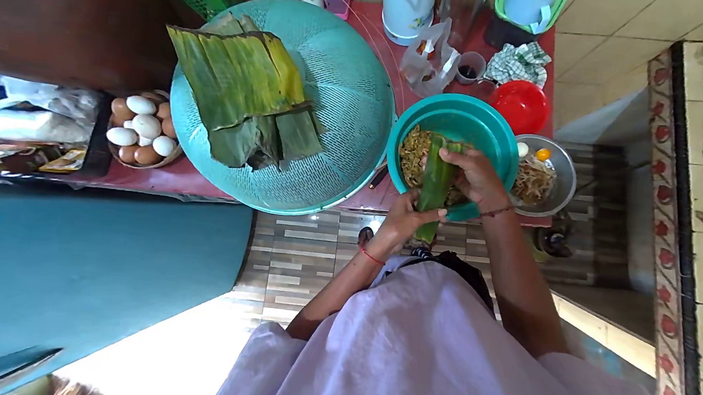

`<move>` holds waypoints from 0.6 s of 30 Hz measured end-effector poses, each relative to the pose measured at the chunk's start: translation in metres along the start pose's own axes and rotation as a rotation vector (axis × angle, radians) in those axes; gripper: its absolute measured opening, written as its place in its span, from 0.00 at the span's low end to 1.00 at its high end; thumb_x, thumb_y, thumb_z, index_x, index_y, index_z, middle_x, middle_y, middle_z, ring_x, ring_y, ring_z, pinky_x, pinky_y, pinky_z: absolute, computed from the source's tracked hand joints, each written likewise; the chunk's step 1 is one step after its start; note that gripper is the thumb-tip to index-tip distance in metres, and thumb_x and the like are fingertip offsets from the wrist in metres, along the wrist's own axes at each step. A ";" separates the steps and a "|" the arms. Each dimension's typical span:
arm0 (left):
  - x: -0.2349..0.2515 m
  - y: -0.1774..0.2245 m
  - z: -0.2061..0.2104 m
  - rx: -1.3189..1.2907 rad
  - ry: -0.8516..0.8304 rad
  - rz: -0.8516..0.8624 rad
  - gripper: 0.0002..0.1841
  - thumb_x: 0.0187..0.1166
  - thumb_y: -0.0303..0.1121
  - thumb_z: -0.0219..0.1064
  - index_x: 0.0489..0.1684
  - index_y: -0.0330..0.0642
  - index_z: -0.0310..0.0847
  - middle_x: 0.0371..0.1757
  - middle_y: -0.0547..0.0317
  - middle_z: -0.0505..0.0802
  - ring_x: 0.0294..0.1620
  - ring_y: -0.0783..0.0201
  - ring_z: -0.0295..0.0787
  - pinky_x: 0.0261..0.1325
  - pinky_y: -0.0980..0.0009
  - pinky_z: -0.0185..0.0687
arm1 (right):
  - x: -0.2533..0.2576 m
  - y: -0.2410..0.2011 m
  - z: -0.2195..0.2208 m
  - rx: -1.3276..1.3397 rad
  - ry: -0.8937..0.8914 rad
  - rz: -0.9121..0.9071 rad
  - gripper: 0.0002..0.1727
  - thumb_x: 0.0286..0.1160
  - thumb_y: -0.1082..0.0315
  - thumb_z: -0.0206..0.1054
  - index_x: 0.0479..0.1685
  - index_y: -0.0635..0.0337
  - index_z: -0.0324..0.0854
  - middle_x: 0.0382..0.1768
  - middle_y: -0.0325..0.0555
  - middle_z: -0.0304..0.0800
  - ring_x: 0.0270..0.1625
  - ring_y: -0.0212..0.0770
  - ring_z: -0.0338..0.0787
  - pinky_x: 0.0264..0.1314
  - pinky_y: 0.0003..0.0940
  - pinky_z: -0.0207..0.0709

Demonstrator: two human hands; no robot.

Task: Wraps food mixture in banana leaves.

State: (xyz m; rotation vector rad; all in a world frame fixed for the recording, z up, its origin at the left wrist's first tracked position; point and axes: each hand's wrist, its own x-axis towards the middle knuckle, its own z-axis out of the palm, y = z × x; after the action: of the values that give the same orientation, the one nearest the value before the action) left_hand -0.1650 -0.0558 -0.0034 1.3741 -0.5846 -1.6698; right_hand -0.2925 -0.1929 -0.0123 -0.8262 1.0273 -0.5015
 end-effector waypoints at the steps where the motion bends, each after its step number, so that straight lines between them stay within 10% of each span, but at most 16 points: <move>1: -0.003 0.000 0.003 -0.027 0.009 -0.017 0.19 0.75 0.18 0.71 0.64 0.29 0.75 0.45 0.48 0.93 0.41 0.61 0.93 0.51 0.66 0.91 | -0.002 -0.001 0.002 -0.032 0.027 -0.003 0.15 0.84 0.66 0.67 0.60 0.68 0.81 0.46 0.51 0.94 0.44 0.40 0.94 0.48 0.36 0.90; 8: -0.026 0.002 0.012 -0.247 -0.013 -0.168 0.16 0.82 0.21 0.65 0.66 0.32 0.73 0.46 0.46 0.93 0.43 0.58 0.95 0.51 0.63 0.92 | -0.024 0.014 0.005 -0.275 0.038 0.012 0.16 0.80 0.60 0.71 0.55 0.64 0.84 0.43 0.48 0.93 0.41 0.38 0.91 0.43 0.36 0.87; 13: -0.018 -0.009 0.005 -0.210 0.022 -0.253 0.23 0.93 0.49 0.49 0.63 0.39 0.78 0.41 0.55 0.93 0.38 0.66 0.92 0.43 0.71 0.89 | -0.047 0.036 -0.002 -0.429 -0.055 0.067 0.22 0.81 0.49 0.69 0.59 0.59 0.85 0.47 0.51 0.92 0.43 0.43 0.92 0.46 0.44 0.88; 18: 0.003 -0.010 0.002 -0.084 0.180 -0.238 0.18 0.92 0.44 0.56 0.59 0.37 0.80 0.42 0.54 0.91 0.37 0.67 0.88 0.39 0.72 0.86 | -0.034 0.040 0.002 -0.509 -0.055 0.097 0.19 0.83 0.56 0.69 0.57 0.65 0.86 0.50 0.56 0.91 0.49 0.46 0.88 0.54 0.49 0.82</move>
State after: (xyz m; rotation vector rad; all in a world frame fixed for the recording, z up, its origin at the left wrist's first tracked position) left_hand -0.1699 -0.0536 -0.0122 1.5596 -0.2519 -1.7119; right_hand -0.3061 -0.1443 -0.0251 -1.2248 1.1557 -0.1295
